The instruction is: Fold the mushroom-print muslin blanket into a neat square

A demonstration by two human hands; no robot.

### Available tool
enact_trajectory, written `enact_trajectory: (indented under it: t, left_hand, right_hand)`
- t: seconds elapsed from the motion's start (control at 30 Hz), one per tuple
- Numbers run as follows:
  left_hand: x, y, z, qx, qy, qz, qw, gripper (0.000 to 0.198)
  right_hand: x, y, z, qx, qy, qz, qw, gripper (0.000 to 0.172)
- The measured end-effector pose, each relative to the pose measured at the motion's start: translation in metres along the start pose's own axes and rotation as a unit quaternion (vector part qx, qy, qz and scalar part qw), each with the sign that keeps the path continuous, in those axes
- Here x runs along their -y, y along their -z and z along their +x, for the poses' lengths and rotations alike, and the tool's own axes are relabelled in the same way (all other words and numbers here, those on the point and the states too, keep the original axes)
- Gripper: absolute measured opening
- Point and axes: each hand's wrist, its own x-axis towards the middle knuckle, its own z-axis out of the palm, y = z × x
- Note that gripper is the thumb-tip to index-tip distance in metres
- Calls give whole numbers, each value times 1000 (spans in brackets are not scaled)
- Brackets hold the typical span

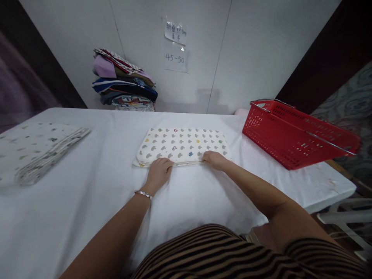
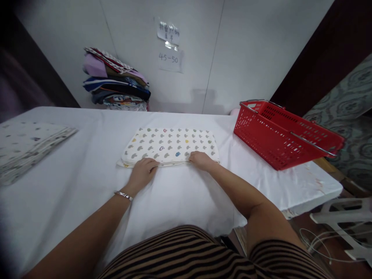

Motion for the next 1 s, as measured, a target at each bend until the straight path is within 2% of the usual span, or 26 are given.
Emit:
enact_trajectory:
  t: [0.23,0.47,0.77,1.0]
  left_hand:
    - [2,-2,1,-3,-8,6,1000,22]
    - [0,-1,1,3,2,0,1000,22]
    - [0,-1,1,3,1,1,1000,23]
    - [1,-1,1,0,-1,3,1000,24]
  right_hand:
    - [7,-9,-4,-24,-12,-129,991,25]
    - [5,-13,-10,-60,-5,-106,992,27]
    - [6,-16,-13,-73,12,-69,995,27]
    - [8,-16,-11,-67,-11,-97,993,25]
